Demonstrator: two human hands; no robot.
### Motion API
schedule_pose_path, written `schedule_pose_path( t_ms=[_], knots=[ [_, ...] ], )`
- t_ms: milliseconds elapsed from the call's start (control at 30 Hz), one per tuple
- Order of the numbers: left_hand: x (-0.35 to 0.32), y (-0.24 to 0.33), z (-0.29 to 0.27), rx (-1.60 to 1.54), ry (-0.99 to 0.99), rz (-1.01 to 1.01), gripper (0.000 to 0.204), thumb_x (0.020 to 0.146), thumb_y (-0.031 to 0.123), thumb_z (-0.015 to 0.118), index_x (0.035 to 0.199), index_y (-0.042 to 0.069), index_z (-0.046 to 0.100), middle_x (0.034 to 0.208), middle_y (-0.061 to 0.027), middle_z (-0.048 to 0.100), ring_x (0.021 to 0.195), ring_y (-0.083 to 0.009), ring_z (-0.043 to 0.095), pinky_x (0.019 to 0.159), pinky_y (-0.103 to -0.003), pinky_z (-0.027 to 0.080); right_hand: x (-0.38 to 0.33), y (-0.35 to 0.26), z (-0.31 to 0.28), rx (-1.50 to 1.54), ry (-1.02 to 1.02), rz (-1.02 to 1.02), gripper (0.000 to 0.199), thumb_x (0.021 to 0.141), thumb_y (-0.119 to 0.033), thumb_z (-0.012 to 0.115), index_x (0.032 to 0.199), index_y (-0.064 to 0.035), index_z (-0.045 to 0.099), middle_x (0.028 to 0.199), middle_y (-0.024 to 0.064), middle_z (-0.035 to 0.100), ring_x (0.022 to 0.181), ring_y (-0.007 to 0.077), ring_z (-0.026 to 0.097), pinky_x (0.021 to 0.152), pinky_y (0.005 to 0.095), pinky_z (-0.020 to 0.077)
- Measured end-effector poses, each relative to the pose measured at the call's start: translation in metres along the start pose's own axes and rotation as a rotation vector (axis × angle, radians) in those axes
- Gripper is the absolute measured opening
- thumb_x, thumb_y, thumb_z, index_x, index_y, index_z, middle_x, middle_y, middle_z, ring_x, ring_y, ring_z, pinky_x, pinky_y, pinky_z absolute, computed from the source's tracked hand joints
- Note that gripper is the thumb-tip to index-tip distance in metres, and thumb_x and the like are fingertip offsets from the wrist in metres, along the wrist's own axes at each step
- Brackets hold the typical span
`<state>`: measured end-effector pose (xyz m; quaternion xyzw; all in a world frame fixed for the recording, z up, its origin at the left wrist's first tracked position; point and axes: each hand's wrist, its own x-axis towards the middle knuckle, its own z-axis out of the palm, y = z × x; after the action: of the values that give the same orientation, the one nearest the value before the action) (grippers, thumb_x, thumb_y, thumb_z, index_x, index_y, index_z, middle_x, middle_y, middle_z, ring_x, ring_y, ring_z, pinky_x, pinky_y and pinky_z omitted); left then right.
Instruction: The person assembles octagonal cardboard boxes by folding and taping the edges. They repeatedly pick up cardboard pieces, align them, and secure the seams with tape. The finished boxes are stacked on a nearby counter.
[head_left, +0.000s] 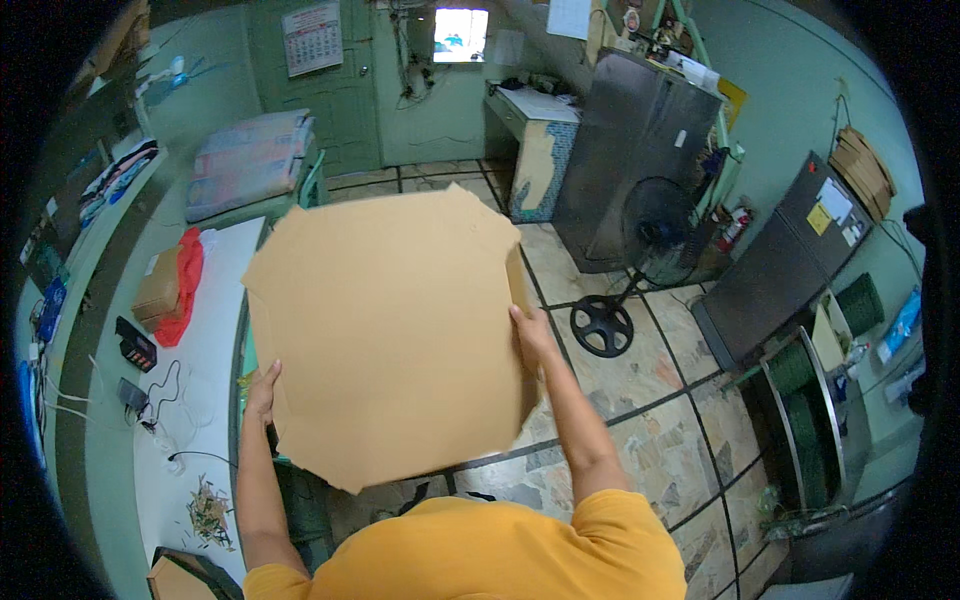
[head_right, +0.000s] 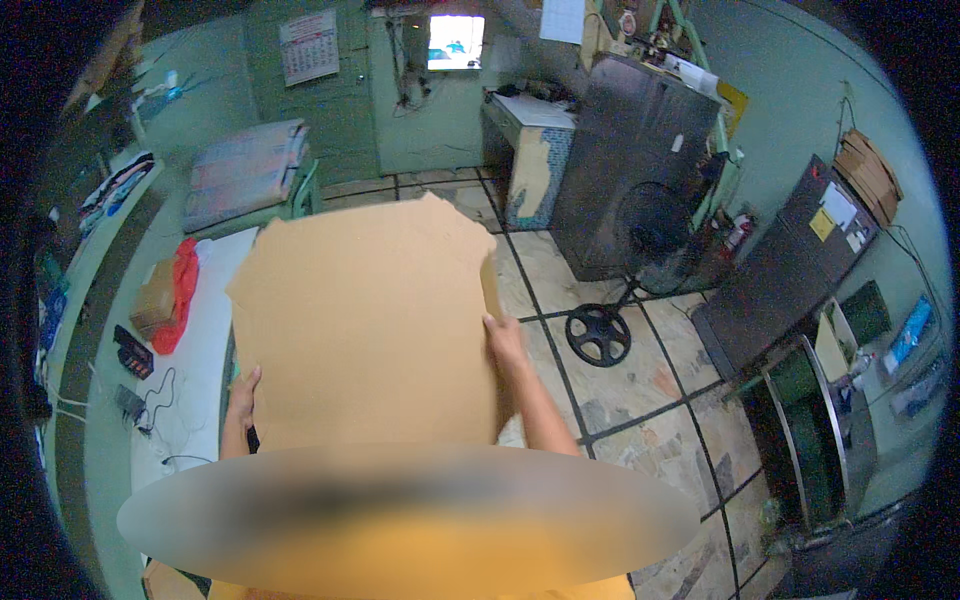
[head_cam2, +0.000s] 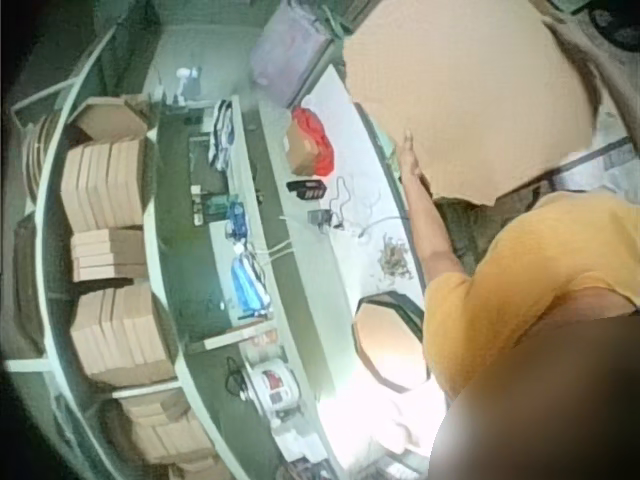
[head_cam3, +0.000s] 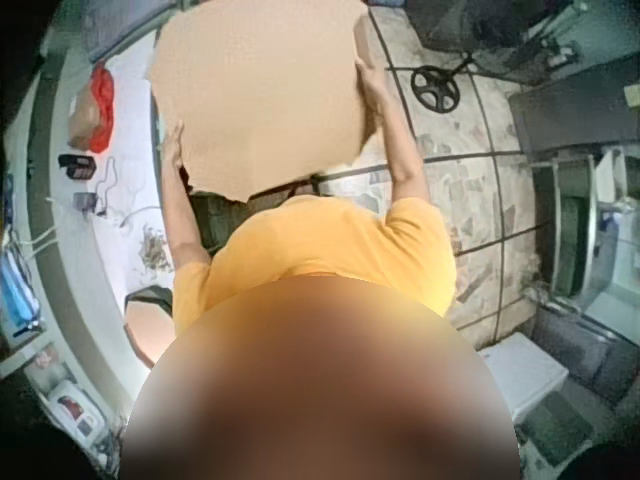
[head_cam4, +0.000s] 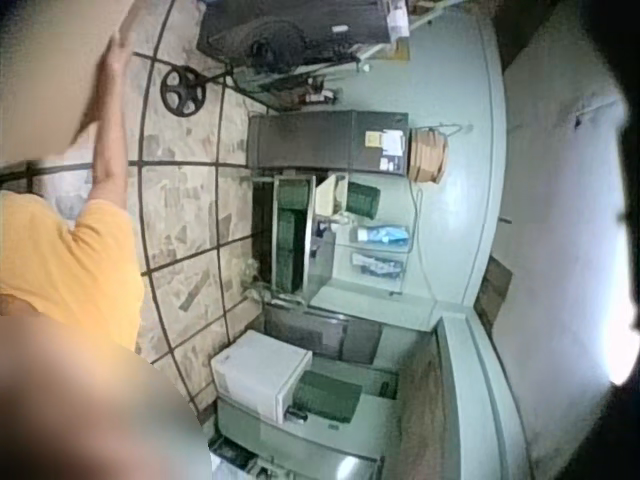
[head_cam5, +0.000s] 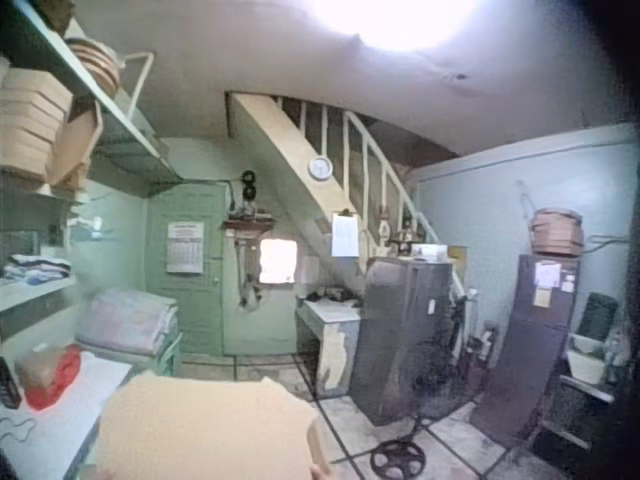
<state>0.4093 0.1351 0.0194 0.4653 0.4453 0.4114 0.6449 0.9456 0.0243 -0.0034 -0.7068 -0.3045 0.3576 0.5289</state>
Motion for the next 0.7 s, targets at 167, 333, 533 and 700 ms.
schedule_pose_path(
  t_ms=[167, 333, 533, 700],
  knots=[
    [0.005, -0.009, 0.083, 0.160, 0.322, 0.365, 0.061, 0.089, 0.033, 0.063, 0.133, -0.004, 0.041, 0.125, -0.0171, 0.055, 0.111, -0.0284, 0.055, 0.095, -0.038, 0.042, -0.001, -0.002, 0.042, -0.449, 0.651, -0.445, 0.062, 0.093, -0.037, 0.051, 0.146, -0.0159, 0.027, 0.113, 0.0277, 0.050, 0.098, 0.0418, 0.055, 0.083, 0.0476, 0.0448],
    [-0.007, 0.020, 0.109, 0.451, 0.585, 0.659, 0.060, 0.081, 0.026, 0.073, 0.124, -0.007, 0.048, 0.121, -0.0178, 0.058, 0.108, -0.0285, 0.055, 0.095, -0.037, 0.040, -0.034, -0.034, 0.034, -0.495, 0.541, -0.393, 0.070, 0.091, -0.044, 0.051, 0.150, -0.0238, 0.018, 0.118, 0.0257, 0.042, 0.109, 0.0409, 0.046, 0.088, 0.0525, 0.0390],
    [-0.020, 0.135, 0.081, 0.878, 0.813, 1.160, 0.057, 0.074, 0.027, 0.080, 0.116, -0.004, 0.057, 0.109, -0.0137, 0.064, 0.102, -0.0239, 0.058, 0.092, -0.035, 0.043, -0.086, -0.140, -0.014, -0.352, 0.670, -1.218, 0.091, 0.078, -0.024, 0.073, 0.150, -0.0237, 0.017, 0.151, 0.0199, 0.018, 0.140, 0.0395, 0.015, 0.108, 0.0588, 0.0163],
    [-0.049, 0.193, 0.081, 0.775, 0.211, 1.147, 0.049, 0.070, 0.018, 0.083, 0.110, 0.003, 0.060, 0.096, -0.0066, 0.068, 0.095, -0.0205, 0.062, 0.085, -0.036, 0.047, -0.108, -0.197, -0.059, -0.185, -0.317, -1.045, 0.070, 0.074, -0.023, 0.076, 0.136, -0.0113, 0.047, 0.133, 0.0138, 0.053, 0.125, 0.0272, 0.049, 0.101, 0.0366, 0.0389]
  ],
)
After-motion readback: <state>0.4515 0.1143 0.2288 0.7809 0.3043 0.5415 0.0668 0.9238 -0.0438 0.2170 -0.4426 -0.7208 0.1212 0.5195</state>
